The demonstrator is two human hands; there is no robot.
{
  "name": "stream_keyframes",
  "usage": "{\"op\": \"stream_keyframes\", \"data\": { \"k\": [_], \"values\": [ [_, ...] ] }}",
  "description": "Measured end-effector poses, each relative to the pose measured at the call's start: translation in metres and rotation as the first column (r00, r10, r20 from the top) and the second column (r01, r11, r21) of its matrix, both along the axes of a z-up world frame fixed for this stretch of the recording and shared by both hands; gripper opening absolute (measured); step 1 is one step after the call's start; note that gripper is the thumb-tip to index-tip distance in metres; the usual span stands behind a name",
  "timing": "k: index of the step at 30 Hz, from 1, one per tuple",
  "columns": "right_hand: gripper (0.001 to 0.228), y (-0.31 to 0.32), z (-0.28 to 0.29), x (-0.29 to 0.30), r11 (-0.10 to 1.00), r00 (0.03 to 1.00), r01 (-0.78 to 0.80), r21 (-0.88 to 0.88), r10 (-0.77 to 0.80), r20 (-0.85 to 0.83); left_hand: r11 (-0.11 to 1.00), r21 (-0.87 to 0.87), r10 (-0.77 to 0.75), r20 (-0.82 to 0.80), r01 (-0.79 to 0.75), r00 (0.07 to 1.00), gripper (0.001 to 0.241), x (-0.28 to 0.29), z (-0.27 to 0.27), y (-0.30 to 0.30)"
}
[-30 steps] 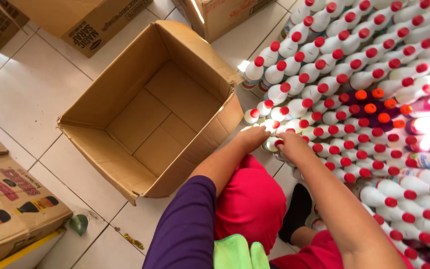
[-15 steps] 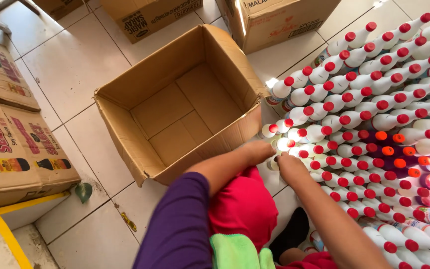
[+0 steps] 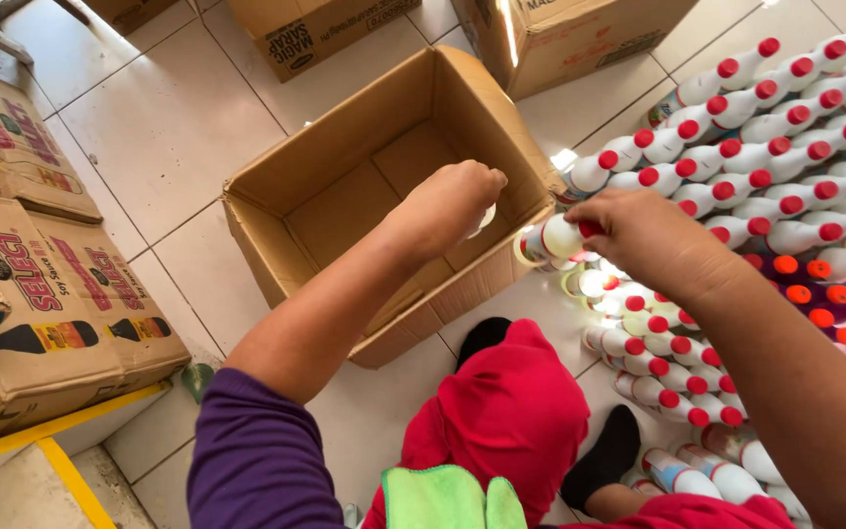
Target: Packing individual plastic bottles from a large pile into cardboard boxes.
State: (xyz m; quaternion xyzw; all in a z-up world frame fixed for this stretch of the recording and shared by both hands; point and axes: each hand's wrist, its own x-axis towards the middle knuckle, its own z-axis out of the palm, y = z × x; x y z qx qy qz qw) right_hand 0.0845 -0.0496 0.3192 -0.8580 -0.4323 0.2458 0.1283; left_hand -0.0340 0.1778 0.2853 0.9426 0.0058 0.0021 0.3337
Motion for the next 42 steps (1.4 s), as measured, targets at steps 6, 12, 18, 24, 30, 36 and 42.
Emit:
{"op": "stream_keyframes", "data": {
  "k": [6, 12, 18, 24, 30, 36, 42],
  "values": [
    [0.036, 0.056, -0.056, 0.029, 0.977, 0.990, -0.103, 0.185, 0.082, 0.114, 0.994, 0.034, 0.103, 0.002, -0.103, 0.995, 0.007, 0.031, -0.099, 0.040],
    [0.025, 0.093, -0.163, 0.041, 0.998, 0.989, -0.027, 0.049, 0.019, 0.148, 0.992, 0.092, 0.084, -0.022, -0.081, 0.996, 0.007, 0.059, -0.207, 0.049],
    [0.022, 0.097, -0.276, 0.066, 0.988, 0.992, -0.060, -0.142, 0.075, 0.104, 0.988, 0.102, 0.122, -0.060, -0.116, 0.991, 0.013, 0.093, -0.252, 0.036],
    [0.033, 0.104, -0.292, 0.073, 0.926, 0.983, -0.089, -0.367, 0.140, 0.115, 0.998, 0.043, 0.042, -0.027, -0.041, 0.999, 0.018, 0.119, -0.300, 0.021],
    [0.039, 0.119, -0.246, 0.063, 0.883, 0.994, 0.076, -0.464, -0.106, -0.038, 0.989, -0.110, 0.094, -0.066, -0.101, 0.993, 0.024, 0.112, -0.266, 0.006],
    [0.026, 0.065, -0.239, 0.079, 0.993, 0.994, -0.053, -0.107, 0.063, 0.092, 0.969, -0.231, 0.070, -0.061, -0.082, 0.996, 0.041, 0.111, -0.289, 0.001],
    [0.018, -0.048, -0.168, 0.088, 0.945, 0.953, 0.293, 0.149, -0.276, -0.121, 0.936, -0.128, 0.350, 0.267, -0.327, 0.898, 0.042, 0.100, -0.209, -0.025]
  ]
}}
